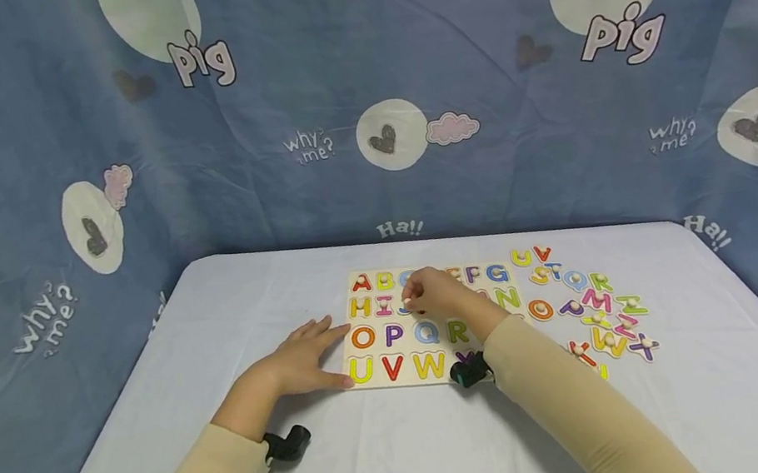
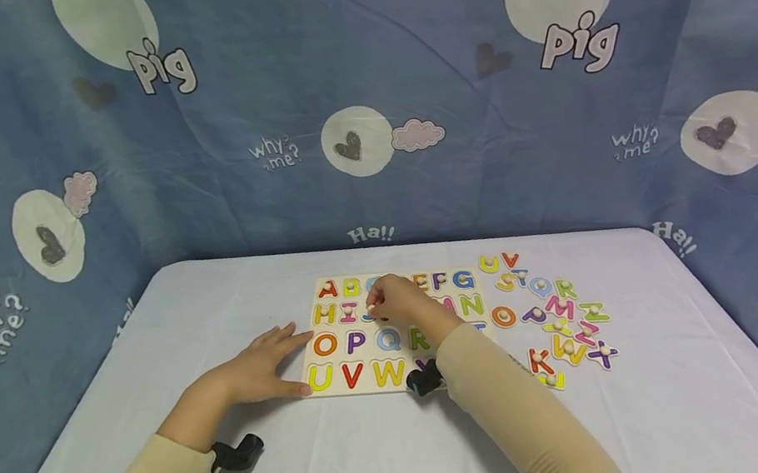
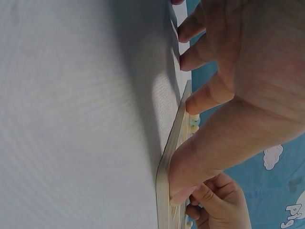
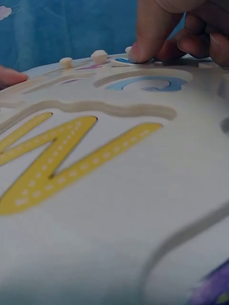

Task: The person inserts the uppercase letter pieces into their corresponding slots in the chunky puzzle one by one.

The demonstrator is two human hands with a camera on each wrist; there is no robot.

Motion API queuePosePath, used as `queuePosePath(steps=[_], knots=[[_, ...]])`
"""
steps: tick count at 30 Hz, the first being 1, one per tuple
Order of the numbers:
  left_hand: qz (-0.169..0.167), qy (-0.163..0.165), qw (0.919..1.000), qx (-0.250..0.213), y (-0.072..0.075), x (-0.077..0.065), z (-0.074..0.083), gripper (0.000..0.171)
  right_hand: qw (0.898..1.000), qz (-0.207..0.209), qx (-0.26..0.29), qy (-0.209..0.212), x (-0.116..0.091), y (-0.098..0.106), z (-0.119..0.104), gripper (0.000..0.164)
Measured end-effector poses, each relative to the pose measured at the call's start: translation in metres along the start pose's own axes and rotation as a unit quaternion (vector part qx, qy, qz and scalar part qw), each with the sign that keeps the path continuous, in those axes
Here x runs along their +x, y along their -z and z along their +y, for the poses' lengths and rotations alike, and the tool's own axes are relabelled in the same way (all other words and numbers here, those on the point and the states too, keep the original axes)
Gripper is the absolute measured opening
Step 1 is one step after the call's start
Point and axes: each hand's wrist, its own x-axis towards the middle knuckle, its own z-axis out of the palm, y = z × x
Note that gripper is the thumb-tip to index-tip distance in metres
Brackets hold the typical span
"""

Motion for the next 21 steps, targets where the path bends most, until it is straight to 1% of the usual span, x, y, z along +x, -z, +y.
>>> queuePosePath(steps=[9,13,17,21], knots=[[0.005,0.007,1.0000,-0.002,0.000,-0.002,0.002,0.095,1.000,-0.003,-0.029,-0.002,-0.002,0.001,-0.004,0.004],[0.005,0.008,1.0000,-0.003,0.001,-0.003,0.003,0.094,1.000,-0.002,-0.024,-0.005,-0.006,0.005,-0.002,0.007],[0.003,0.007,1.0000,-0.001,0.001,-0.004,0.004,0.094,1.000,0.009,-0.019,-0.004,-0.017,0.018,-0.003,0.015],[0.002,0.007,1.0000,0.003,0.001,-0.004,0.005,0.094,0.999,0.023,-0.021,0.006,-0.034,0.034,-0.002,0.021]])
